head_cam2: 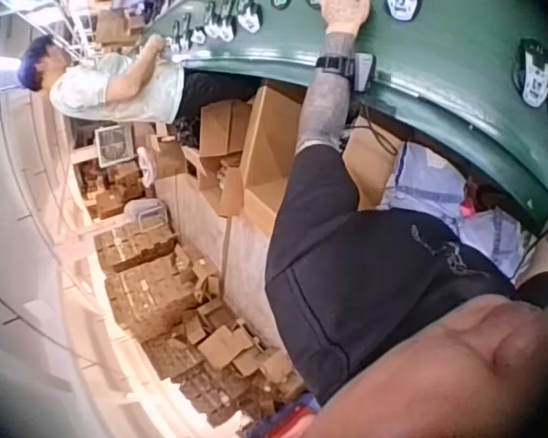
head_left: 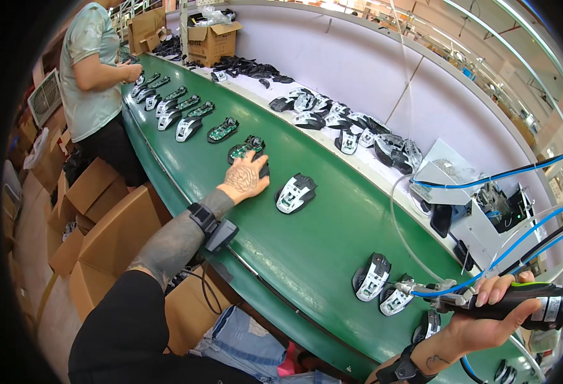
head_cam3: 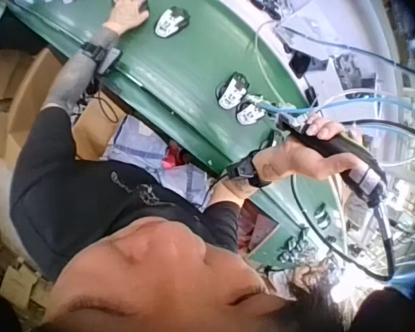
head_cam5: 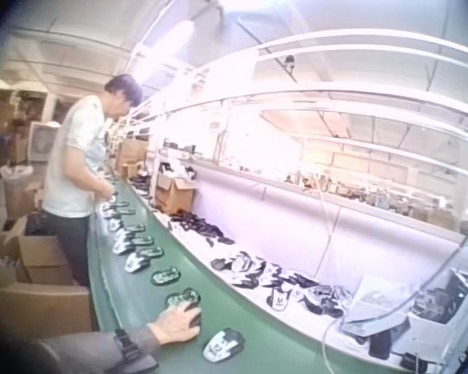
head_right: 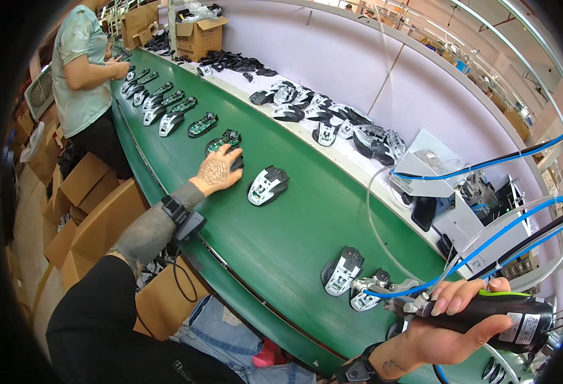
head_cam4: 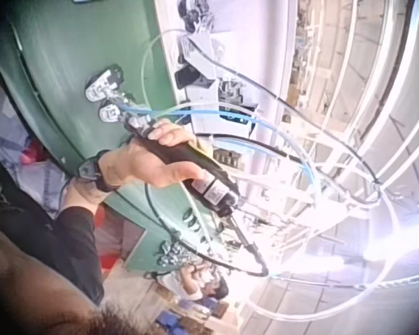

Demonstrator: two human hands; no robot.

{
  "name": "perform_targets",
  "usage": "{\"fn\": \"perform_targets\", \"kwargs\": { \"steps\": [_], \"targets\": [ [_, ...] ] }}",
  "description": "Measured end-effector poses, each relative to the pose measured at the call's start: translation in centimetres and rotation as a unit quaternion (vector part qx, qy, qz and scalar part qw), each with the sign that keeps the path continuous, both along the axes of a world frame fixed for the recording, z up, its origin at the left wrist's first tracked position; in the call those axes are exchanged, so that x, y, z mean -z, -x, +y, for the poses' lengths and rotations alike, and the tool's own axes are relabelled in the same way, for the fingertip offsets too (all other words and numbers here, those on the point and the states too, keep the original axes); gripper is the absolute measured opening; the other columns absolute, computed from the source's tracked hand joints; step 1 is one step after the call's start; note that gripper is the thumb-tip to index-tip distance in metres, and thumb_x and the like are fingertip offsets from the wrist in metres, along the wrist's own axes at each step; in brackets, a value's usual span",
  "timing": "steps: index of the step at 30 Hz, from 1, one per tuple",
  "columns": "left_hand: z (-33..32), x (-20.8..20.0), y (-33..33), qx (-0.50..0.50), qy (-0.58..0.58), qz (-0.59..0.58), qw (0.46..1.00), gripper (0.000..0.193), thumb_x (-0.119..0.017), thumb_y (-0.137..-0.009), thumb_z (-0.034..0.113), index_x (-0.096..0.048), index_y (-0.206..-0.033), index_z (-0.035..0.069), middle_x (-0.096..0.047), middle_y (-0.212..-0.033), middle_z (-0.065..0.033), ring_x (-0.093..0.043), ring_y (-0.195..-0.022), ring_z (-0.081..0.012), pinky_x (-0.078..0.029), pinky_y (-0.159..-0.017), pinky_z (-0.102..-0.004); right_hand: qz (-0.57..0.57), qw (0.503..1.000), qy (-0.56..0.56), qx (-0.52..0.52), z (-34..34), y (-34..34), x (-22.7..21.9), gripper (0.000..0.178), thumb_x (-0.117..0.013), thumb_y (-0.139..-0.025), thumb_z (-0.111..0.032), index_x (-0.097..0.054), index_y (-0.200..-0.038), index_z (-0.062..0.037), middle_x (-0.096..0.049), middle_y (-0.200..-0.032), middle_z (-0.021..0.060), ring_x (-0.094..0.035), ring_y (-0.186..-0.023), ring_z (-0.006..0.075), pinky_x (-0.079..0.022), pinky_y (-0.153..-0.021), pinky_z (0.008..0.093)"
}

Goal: Assembling the bottom casings of computer mice on an electronics factory assembly line using an electric screwdriver.

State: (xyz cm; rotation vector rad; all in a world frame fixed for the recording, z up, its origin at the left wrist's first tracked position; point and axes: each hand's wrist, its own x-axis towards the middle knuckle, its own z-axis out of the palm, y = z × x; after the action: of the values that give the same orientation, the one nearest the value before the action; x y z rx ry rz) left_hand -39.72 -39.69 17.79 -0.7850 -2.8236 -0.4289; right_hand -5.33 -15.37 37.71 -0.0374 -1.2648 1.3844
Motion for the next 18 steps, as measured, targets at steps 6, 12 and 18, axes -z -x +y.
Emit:
{"fn": "perform_targets", "kwargs": {
  "steps": [6,12,18],
  "targets": [
    [0.2,1.7,0.3,0.041,-0.002,0.057,0.998,0.051,-0.059,-0.081,0.038,-0.051,-0.125,0.013,-0.047,-0.127,-0.0185,-0.046,-0.112,-0.0377,-0.042,-0.094,-0.0444,0.008,1.000,-0.009,-0.008,-0.7,-0.8,-0.8,0.047,-0.042,-0.094,-0.051,-0.040,-0.108,-0.0058,-0.044,-0.064,0.0030,-0.040,-0.047,0.0091,-0.033,-0.049,0.0221],
    [1.1,1.6,-0.7,0.011,0.049,0.088,0.995,0.051,-0.057,-0.085,0.043,-0.053,-0.124,0.011,-0.042,-0.136,-0.0194,-0.028,-0.131,-0.0396,-0.025,-0.108,-0.0479,0.022,0.999,0.016,-0.028,-0.7,-0.1,0.6,0.050,-0.044,-0.093,-0.052,-0.040,-0.107,-0.0045,-0.045,-0.062,0.0018,-0.041,-0.047,0.0105,-0.034,-0.050,0.0227],
    [8.2,0.8,-6.3,0.115,-0.024,0.037,0.992,0.070,-0.067,-0.075,0.044,-0.044,-0.130,0.008,-0.044,-0.127,-0.0256,-0.051,-0.107,-0.0409,-0.045,-0.090,-0.0458,0.026,0.999,0.001,-0.021,0.8,-0.5,-0.2,0.051,-0.045,-0.092,-0.054,-0.045,-0.105,-0.0049,-0.046,-0.063,0.0023,-0.041,-0.050,0.0113,-0.034,-0.053,0.0253]
  ]
}}
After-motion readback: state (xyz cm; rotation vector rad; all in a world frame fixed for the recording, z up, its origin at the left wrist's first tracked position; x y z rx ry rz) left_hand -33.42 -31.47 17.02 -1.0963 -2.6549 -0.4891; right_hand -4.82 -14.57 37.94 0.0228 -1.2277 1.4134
